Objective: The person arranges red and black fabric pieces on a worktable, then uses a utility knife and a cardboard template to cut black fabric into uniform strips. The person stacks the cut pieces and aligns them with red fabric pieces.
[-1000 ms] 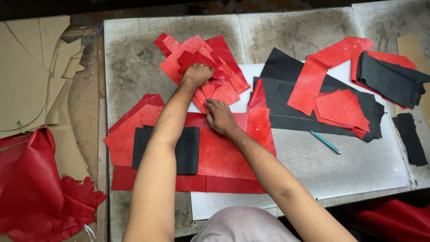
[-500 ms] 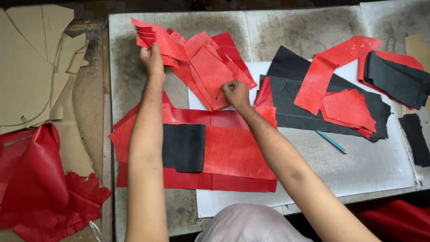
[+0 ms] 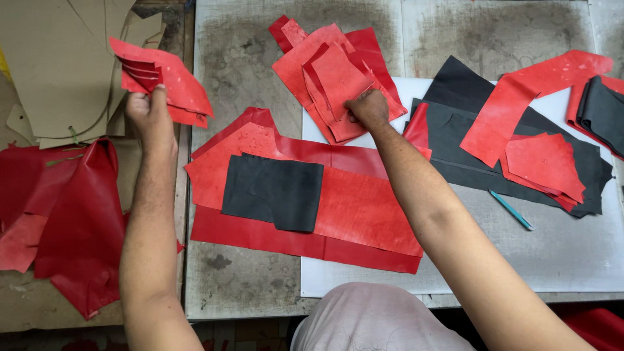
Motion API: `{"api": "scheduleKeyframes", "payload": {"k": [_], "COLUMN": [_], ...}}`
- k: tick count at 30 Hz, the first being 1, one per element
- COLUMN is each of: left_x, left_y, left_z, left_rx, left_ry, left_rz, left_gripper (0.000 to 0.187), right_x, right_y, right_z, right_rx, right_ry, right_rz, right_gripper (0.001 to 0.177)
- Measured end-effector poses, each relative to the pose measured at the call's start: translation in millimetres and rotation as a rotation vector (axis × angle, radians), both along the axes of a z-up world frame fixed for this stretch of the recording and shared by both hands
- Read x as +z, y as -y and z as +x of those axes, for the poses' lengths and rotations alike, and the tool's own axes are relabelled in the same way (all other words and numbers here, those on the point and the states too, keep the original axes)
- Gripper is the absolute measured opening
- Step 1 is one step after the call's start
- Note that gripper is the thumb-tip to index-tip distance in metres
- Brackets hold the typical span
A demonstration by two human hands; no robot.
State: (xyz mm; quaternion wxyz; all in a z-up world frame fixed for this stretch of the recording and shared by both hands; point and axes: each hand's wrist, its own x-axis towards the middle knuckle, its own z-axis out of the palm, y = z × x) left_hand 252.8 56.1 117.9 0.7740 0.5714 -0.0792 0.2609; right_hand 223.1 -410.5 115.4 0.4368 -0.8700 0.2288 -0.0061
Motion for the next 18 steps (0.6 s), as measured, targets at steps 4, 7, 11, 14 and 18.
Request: {"api": "scheduleKeyframes", "payload": {"k": [4, 7, 11, 14, 18], "left_x": [-6.7, -3.9, 15.9, 29.8, 25.6], "left_y": [-15.4, -18.6, -17.6, -21.7, -44.3], "left_z": [-29.6, -54.9, -98.8, -133.3, -173.0], "left_rx": [0.027, 0.005, -0.025, -0.034, 0.013], "left_ry": [-0.01, 0.015, 0.002, 0.006, 0.013], "left_rz": [-0.002, -0.01, -0.06, -0.14, -0.215], "left_gripper": [0.012, 0.008, 0.008, 0.006, 0.009], "right_x": [-7.1, -15.7, -22.6, -22.9, 0.2], "right_y": [9.9, 16.3, 18.3, 13.2, 11.3], "right_z": [4.3, 13.3, 31.5, 39.6, 45.0], "right_rx": [-0.061, -0.035, -0.1, -0.081, 0.05], "right_ry": [-0.007, 0.084, -0.016, 0.156, 0.52], "right_rz": [0.111, 0.211, 0.362, 0.495, 0.608], "right_gripper": [0.036, 0.026, 0.025, 0.017, 0.022]}}
